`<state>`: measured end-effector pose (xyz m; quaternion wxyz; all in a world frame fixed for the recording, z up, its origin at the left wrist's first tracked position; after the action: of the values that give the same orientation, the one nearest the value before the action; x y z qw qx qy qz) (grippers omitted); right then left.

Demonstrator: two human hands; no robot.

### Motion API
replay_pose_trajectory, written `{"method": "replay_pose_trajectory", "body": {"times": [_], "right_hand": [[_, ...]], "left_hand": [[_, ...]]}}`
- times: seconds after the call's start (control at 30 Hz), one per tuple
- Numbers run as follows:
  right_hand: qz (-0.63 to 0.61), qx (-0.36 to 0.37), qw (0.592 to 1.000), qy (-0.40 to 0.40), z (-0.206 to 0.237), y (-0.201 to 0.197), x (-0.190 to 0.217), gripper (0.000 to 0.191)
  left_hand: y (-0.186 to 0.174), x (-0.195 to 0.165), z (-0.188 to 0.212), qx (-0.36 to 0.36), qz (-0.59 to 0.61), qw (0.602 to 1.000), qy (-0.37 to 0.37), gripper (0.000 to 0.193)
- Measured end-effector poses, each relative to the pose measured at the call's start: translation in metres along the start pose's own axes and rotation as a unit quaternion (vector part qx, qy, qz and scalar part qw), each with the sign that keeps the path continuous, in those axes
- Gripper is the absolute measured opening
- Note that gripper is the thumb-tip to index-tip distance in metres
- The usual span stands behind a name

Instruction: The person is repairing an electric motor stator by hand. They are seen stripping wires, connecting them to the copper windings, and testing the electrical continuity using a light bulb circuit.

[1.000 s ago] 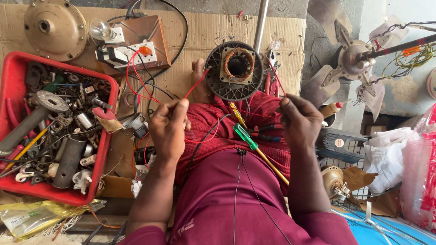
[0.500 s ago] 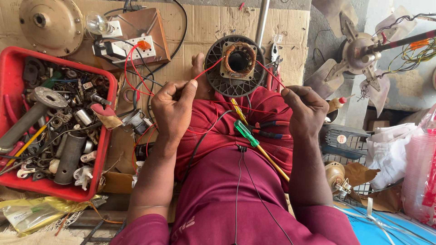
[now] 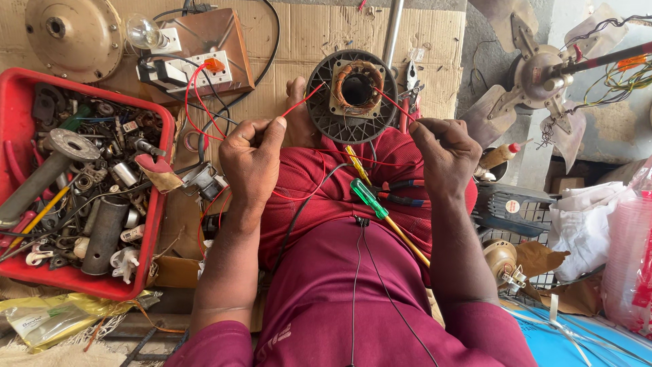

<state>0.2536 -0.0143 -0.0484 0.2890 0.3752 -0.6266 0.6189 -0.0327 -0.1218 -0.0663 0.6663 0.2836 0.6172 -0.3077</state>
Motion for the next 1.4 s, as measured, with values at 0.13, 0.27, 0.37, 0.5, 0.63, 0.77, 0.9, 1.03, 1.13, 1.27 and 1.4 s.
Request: {"method": "replay_pose_trajectory", "body": {"times": [0.13, 0.27, 0.37, 0.5, 0.63, 0.77, 0.9, 1.03, 1.13, 1.27, 1.4], "right_hand": [[-0.006, 0.003, 1.000, 0.008, 0.000, -0.001, 0.002, 0.009], [-0.010, 0.006, 1.000, 0.019, 0.000, -0.002, 0.004, 0.009], [-0.011, 0.009, 1.000, 0.011, 0.000, -0.001, 0.004, 0.009], [-0.009, 0.015, 1.000, 0.008, 0.000, -0.001, 0.004, 0.009], [0.005, 0.022, 1.000, -0.004, 0.000, -0.002, 0.004, 0.009], [0.003, 0.020, 1.000, 0.002, -0.001, -0.002, 0.004, 0.009], [0.017, 0.023, 1.000, -0.004, -0.001, -0.001, 0.005, 0.009], [0.015, 0.024, 1.000, -0.005, 0.000, -0.001, 0.005, 0.010], [0.015, 0.024, 1.000, -0.004, -0.001, -0.002, 0.006, 0.011], [0.024, 0.024, 0.999, -0.011, -0.001, -0.002, 0.006, 0.011], [0.036, 0.021, 0.999, -0.005, -0.001, -0.002, 0.006, 0.010]], "left_hand": [[-0.002, 0.001, -0.001, 0.003, -0.021, 1.000, -0.011, 0.017], [-0.003, 0.002, -0.001, 0.007, -0.027, 1.000, -0.003, 0.017], [-0.003, 0.004, -0.001, 0.002, -0.022, 1.000, -0.003, 0.017], [-0.004, 0.005, -0.001, 0.002, 0.012, 1.000, -0.018, 0.016], [-0.004, 0.006, -0.002, -0.002, -0.010, 1.000, -0.008, 0.017], [-0.004, 0.007, -0.002, -0.004, -0.013, 1.000, -0.016, 0.017], [-0.005, 0.008, -0.003, -0.008, -0.012, 0.999, -0.031, 0.017], [-0.006, 0.009, -0.005, -0.010, -0.005, 1.000, -0.028, 0.016], [-0.007, 0.008, -0.005, -0.004, -0.016, 1.000, -0.014, 0.015], [-0.007, 0.009, -0.005, -0.006, -0.013, 1.000, -0.021, 0.014], [-0.007, 0.011, -0.006, -0.005, -0.011, 1.000, -0.024, 0.013]]}}
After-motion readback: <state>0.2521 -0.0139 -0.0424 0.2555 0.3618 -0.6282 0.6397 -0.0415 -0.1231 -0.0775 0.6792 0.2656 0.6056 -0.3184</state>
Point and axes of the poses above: each hand's wrist, its own z-axis away from the middle knuckle, its own y-axis out of the palm, x = y × z, the point moved 2 cm from there along -z, towards the middle knuckle, and after that the axes turned 7 degrees about z, right-handed, at the moved point
